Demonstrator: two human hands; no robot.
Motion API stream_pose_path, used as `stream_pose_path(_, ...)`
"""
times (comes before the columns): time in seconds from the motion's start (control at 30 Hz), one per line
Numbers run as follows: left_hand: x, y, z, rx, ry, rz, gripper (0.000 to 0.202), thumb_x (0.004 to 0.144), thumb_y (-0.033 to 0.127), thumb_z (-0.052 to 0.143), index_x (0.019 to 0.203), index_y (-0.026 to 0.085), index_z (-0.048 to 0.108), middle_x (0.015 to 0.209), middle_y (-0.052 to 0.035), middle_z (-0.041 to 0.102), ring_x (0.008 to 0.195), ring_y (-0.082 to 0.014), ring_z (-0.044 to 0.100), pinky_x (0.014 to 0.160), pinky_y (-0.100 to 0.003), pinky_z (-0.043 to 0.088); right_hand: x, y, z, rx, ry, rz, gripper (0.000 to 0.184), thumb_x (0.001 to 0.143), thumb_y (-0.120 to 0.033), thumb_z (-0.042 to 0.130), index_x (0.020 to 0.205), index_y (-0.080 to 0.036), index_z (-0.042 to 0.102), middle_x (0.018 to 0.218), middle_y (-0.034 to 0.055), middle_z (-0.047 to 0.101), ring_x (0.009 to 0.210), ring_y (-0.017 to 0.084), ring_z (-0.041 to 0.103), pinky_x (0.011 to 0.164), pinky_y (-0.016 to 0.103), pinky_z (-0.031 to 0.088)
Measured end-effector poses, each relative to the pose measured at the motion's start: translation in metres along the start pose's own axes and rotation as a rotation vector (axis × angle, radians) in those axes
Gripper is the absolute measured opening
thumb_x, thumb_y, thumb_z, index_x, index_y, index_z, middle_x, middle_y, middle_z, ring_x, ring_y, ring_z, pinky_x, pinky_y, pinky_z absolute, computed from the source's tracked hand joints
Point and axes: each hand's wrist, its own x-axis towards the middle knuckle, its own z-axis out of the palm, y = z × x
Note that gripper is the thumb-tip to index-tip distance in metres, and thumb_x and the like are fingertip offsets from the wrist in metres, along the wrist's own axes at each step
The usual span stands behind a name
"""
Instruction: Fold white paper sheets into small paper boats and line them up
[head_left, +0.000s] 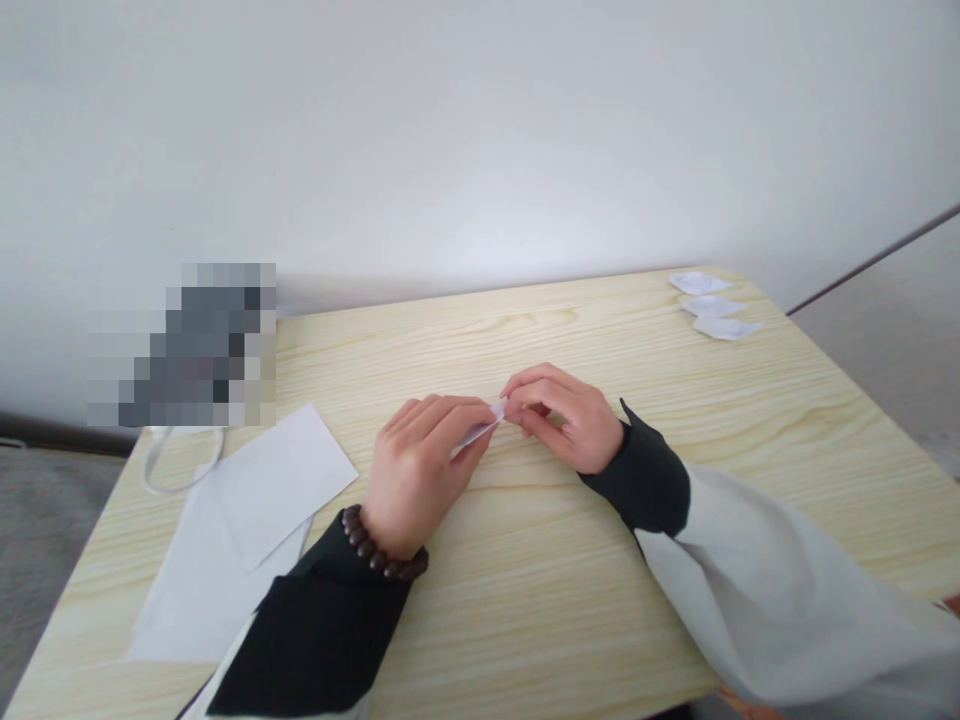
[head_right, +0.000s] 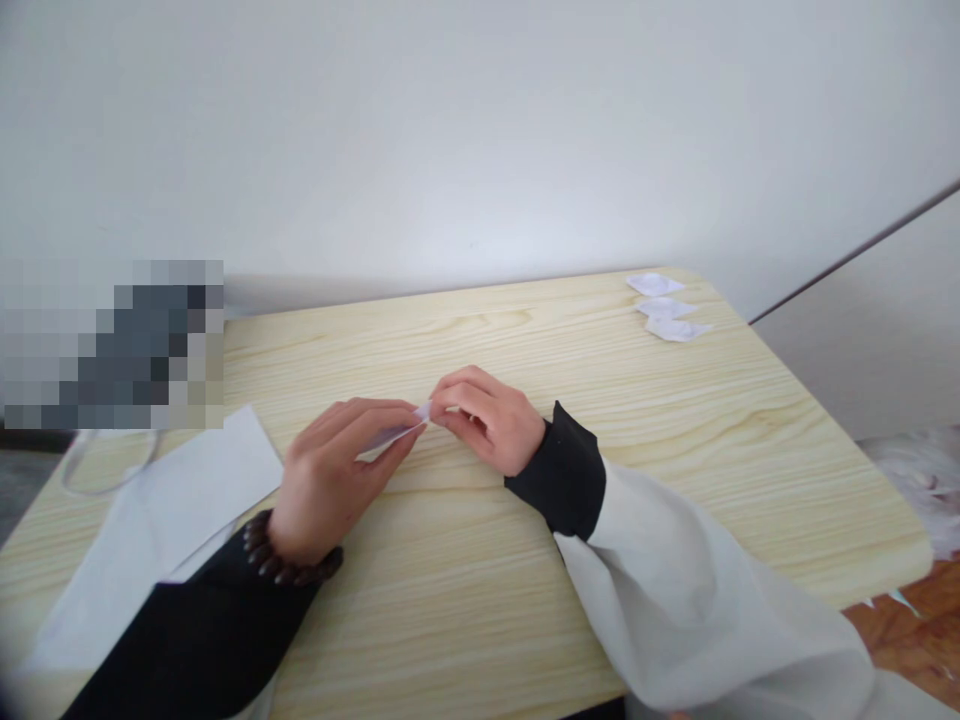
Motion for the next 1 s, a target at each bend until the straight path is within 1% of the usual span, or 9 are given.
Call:
stream_pose_path(0.1,-0.0002,-0.0002,0.0013,-0.065,0.019,-0.039,0.004,0.082,0.018,0.063,0.086,0.017,0.065,0.083,-0.0021,0.070,0.077,-0.0147,0.064,0.070,-0.027,0.050,-0.0004,0.0000,0.0001,0.028,0.013,0.008,0.012,0.090,-0.011,0.048,0.092,-0.018,0.058,0.090,0.0072,0.060,0.080,0.013,0.059,0.062,0.024,0.051)
stream_pose_path(0.23,0.0013,0.0011,0.0008,-0.099,0.028,-0.063,0.004,0.081,0.017,0.064,0.085,0.017,0.066,0.084,-0.0027,0.070,0.079,-0.0149,0.064,0.071,-0.028,0.051,-0.0001,-0.0008,0.0012,0.026,0.025,-0.006,0.014,0.090,-0.010,0.046,0.093,-0.018,0.057,0.090,0.0071,0.060,0.079,0.013,0.059,0.065,0.025,0.053)
stream_pose_path(0.33,0.0026,0.0040,-0.0006,-0.137,0.026,-0.099,0.004,0.081,0.016,0.064,0.084,0.017,0.065,0.084,-0.0027,0.070,0.079,-0.0141,0.064,0.073,-0.026,0.051,0.0010,-0.0027,0.0010,0.012,0.042,-0.023,0.014,0.090,-0.010,0.046,0.092,-0.018,0.058,0.089,0.0071,0.061,0.078,0.012,0.059,0.065,0.025,0.052)
stream_pose_path(0.43,0.0032,0.0074,-0.0016,-0.149,0.016,-0.198,0.003,0.081,0.017,0.064,0.084,0.017,0.064,0.080,-0.0011,0.069,0.074,-0.0123,0.064,0.070,-0.023,0.051,0.0011,-0.0054,0.0007,-0.003,0.068,0.003,0.012,0.090,-0.011,0.048,0.091,-0.018,0.057,0.086,0.0053,0.063,0.071,0.011,0.059,0.060,0.023,0.051)
stream_pose_path(0.57,0.0037,0.0084,-0.0020,-0.242,-0.013,-0.358,0.019,0.078,0.024,0.067,0.096,0.017,0.064,0.082,-0.0011,0.071,0.071,-0.0123,0.064,0.066,-0.022,0.051,-0.0011,-0.0083,0.0020,-0.042,0.122,0.076,0.004,0.087,-0.018,0.056,0.091,-0.020,0.056,0.081,0.0019,0.064,0.062,0.009,0.058,0.057,0.022,0.049)
stream_pose_path(0.67,0.0052,0.0070,-0.0028,-0.390,-0.084,-0.459,0.016,0.078,0.030,0.067,0.088,0.018,0.069,0.083,-0.0018,0.073,0.074,-0.0150,0.066,0.067,-0.024,0.052,-0.0027,-0.0094,0.0027,-0.007,0.148,0.134,0.008,0.085,-0.021,0.060,0.092,-0.020,0.055,0.080,0.0004,0.065,0.058,0.008,0.059,0.055,0.021,0.049)
stream_pose_path(0.83,0.0083,0.0056,-0.0045,-0.575,-0.138,-0.619,0.018,0.073,0.034,0.071,0.080,0.017,0.071,0.074,-0.0012,0.072,0.063,-0.0141,0.062,0.057,-0.022,0.049,-0.0019,-0.0092,0.0007,0.114,0.122,0.223,0.016,0.082,-0.024,0.063,0.095,-0.018,0.055,0.083,0.0012,0.065,0.054,0.007,0.057,0.053,0.020,0.049)
stream_pose_path(0.9,0.0086,0.0056,-0.0048,-0.621,-0.148,-0.660,0.019,0.072,0.035,0.072,0.080,0.017,0.072,0.072,-0.0012,0.071,0.059,-0.0126,0.060,0.053,-0.021,0.047,-0.0007,-0.0089,-0.0004,0.123,0.091,0.218,0.014,0.083,-0.025,0.061,0.093,-0.017,0.057,0.081,0.0019,0.065,0.056,0.007,0.057,0.053,0.020,0.049)
stream_pose_path(1.0,0.0083,0.0058,-0.0051,-0.684,-0.174,-0.705,0.022,0.072,0.036,0.072,0.082,0.017,0.071,0.072,-0.0014,0.071,0.056,-0.0113,0.057,0.050,-0.021,0.044,0.0007,-0.0089,-0.0014,0.114,0.063,0.165,0.007,0.085,-0.023,0.058,0.084,-0.017,0.060,0.076,0.0022,0.064,0.060,0.009,0.056,0.054,0.021,0.048)
